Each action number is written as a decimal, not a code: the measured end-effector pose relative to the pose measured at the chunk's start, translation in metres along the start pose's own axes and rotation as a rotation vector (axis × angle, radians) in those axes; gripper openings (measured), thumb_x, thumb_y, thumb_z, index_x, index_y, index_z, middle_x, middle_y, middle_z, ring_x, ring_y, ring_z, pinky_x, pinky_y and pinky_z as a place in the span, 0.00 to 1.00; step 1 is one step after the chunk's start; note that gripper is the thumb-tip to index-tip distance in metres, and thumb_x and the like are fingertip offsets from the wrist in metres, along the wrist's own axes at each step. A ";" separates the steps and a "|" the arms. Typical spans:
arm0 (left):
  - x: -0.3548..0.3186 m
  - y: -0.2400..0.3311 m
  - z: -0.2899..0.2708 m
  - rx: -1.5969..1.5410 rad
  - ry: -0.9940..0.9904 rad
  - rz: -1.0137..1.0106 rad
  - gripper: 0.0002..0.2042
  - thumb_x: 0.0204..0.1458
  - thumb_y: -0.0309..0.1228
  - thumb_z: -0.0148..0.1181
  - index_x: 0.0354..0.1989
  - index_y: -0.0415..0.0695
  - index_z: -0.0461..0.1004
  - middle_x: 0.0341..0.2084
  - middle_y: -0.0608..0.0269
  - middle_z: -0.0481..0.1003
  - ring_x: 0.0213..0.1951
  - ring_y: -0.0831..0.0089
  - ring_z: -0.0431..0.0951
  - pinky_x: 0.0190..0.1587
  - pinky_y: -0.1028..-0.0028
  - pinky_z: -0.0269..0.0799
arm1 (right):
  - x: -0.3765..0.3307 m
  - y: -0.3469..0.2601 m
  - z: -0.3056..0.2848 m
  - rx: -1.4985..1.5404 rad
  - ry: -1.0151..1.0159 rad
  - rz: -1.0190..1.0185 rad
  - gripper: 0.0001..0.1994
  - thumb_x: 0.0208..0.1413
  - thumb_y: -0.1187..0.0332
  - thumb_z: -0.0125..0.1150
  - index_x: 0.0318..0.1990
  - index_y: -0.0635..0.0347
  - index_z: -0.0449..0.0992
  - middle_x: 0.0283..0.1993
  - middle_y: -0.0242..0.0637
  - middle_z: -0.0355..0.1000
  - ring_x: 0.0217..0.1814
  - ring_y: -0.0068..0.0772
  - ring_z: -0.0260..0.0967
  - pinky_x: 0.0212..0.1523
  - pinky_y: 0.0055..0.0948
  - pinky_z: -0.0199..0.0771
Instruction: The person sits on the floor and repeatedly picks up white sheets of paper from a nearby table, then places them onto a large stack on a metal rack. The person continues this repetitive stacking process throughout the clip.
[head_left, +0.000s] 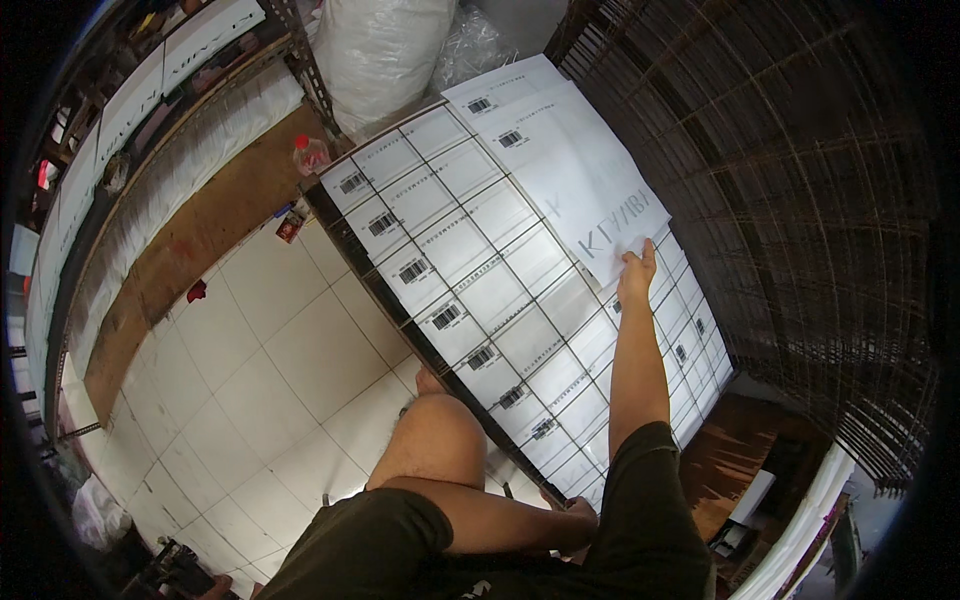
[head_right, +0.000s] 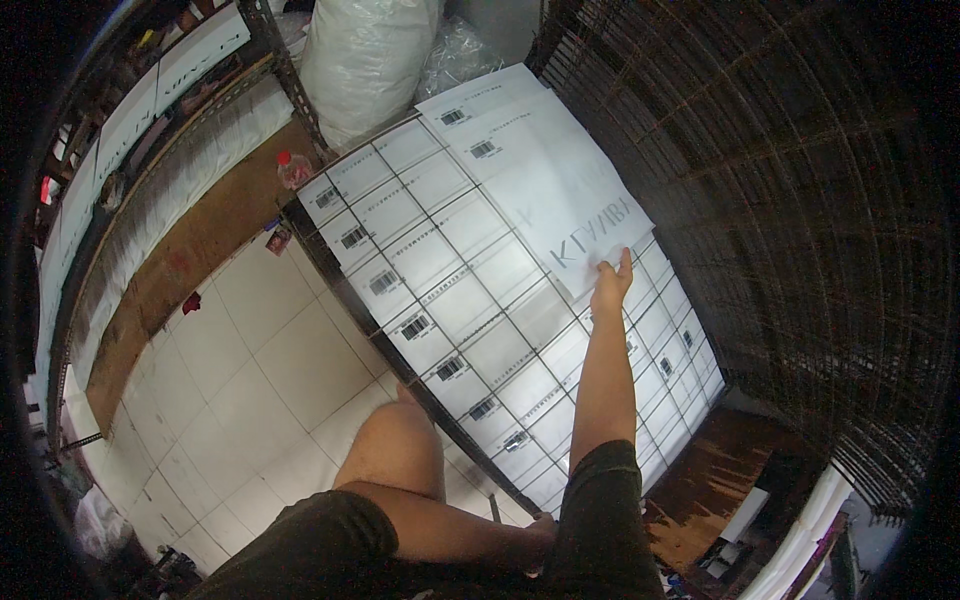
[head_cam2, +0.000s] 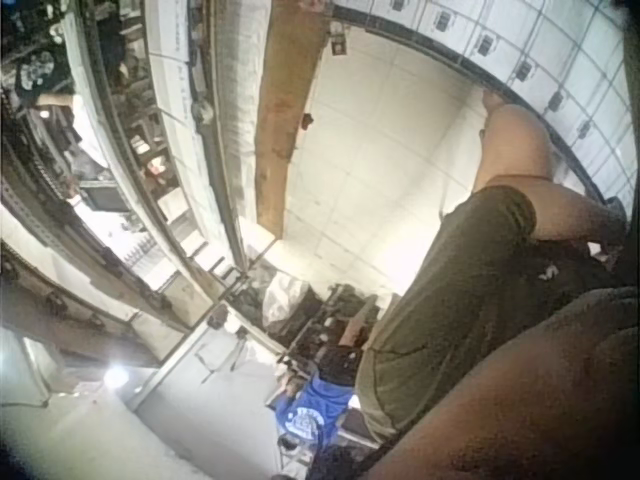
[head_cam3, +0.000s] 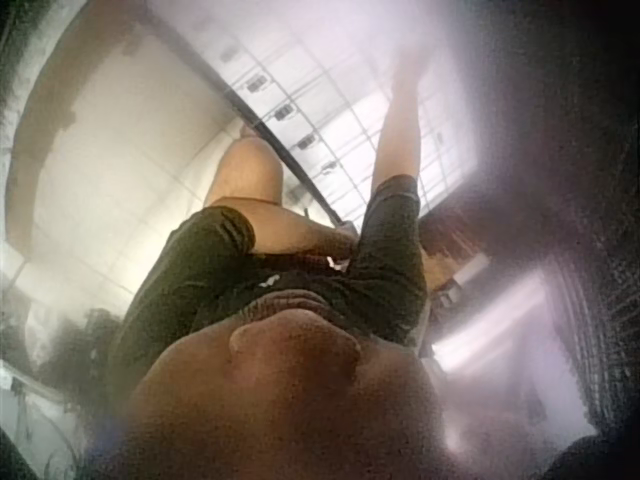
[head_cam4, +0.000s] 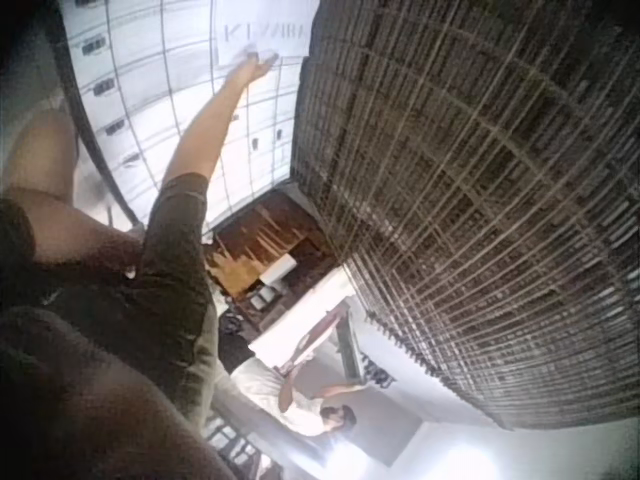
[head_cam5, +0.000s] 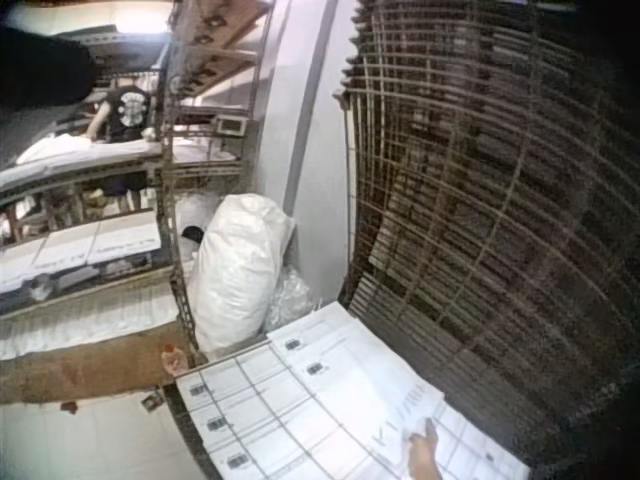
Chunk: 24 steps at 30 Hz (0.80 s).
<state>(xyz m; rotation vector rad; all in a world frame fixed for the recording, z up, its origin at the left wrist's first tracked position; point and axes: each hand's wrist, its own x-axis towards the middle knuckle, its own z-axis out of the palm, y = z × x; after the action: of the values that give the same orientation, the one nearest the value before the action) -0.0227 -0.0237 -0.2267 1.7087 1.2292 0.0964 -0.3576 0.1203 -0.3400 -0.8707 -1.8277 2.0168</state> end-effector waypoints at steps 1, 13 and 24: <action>-0.003 0.000 -0.001 0.009 0.002 0.005 0.33 0.45 0.43 0.59 0.62 0.56 0.58 0.53 0.61 0.67 0.53 0.59 0.69 0.46 0.51 0.64 | 0.003 0.003 -0.004 -0.017 0.000 -0.021 0.39 0.41 0.84 0.47 0.67 0.64 0.47 0.72 0.46 0.36 0.70 0.37 0.42 0.62 0.26 0.51; -0.026 -0.001 -0.013 0.049 0.041 0.025 0.30 0.48 0.41 0.54 0.62 0.56 0.58 0.53 0.60 0.67 0.52 0.59 0.69 0.45 0.51 0.64 | 0.020 0.019 -0.016 -0.114 -0.021 -0.109 0.38 0.42 0.83 0.50 0.66 0.63 0.48 0.71 0.48 0.40 0.69 0.41 0.44 0.62 0.30 0.53; 0.012 -0.006 0.020 -0.008 0.156 -0.036 0.23 0.46 0.45 0.59 0.51 0.49 0.71 0.46 0.58 0.73 0.48 0.59 0.73 0.41 0.61 0.67 | -0.056 0.009 -0.050 -0.581 0.191 -0.385 0.33 0.43 0.81 0.56 0.62 0.59 0.58 0.58 0.42 0.56 0.56 0.41 0.59 0.55 0.35 0.63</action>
<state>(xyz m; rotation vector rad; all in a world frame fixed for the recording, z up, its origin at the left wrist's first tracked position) -0.0099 -0.0276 -0.2472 1.6974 1.3717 0.2166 -0.2823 0.1265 -0.3364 -0.7356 -2.2866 1.1470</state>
